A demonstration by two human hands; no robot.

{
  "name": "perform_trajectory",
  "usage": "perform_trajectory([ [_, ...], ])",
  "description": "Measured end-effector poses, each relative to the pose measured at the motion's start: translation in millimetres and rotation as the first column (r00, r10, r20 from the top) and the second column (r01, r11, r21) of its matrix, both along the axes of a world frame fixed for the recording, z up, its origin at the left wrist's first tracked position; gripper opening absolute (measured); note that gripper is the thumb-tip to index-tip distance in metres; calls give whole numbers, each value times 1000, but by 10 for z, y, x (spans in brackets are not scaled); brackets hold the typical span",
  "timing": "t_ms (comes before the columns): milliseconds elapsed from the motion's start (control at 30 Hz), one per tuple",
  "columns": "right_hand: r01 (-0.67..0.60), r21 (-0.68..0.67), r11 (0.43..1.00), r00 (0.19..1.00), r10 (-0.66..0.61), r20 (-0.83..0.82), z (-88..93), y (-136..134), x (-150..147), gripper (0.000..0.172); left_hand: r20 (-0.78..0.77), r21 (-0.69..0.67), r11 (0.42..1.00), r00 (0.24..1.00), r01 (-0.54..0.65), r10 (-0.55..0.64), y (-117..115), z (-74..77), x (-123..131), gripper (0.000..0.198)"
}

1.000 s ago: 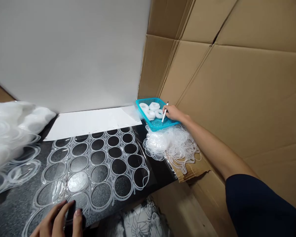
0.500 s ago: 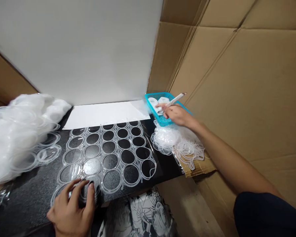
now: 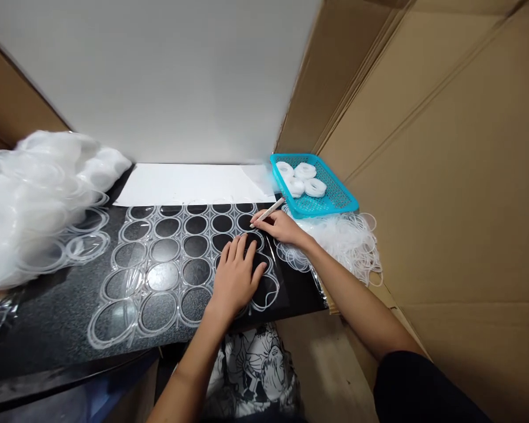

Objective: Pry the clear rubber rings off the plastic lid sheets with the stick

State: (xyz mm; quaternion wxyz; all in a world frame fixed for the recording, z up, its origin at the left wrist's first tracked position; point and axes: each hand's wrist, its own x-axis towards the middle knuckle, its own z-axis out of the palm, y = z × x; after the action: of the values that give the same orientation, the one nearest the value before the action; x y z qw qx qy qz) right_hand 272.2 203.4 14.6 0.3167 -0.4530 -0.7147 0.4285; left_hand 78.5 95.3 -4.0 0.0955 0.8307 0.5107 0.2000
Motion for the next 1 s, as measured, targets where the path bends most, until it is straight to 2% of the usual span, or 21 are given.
perform_trajectory([
  [100,-7,6,1000,1000,7,-13,-26,-21,12,21,-18,-3,1000,1000,-4,4,-28,-50,-28,55],
  [300,-28,-11,1000,1000,28,-2,-4,8,21,18,-8,-38,999,1000,1,-1,-6,6,-35,53],
  [633,-32,87,996,998,27,57,25,-45,13,16,-83,-53,999,997,-2,-3,94,117,57,49],
  [1000,-14,70,997,999,11,41,15,-39,20,17,-86,-75,997,996,-2,-5,121,93,29,51],
])
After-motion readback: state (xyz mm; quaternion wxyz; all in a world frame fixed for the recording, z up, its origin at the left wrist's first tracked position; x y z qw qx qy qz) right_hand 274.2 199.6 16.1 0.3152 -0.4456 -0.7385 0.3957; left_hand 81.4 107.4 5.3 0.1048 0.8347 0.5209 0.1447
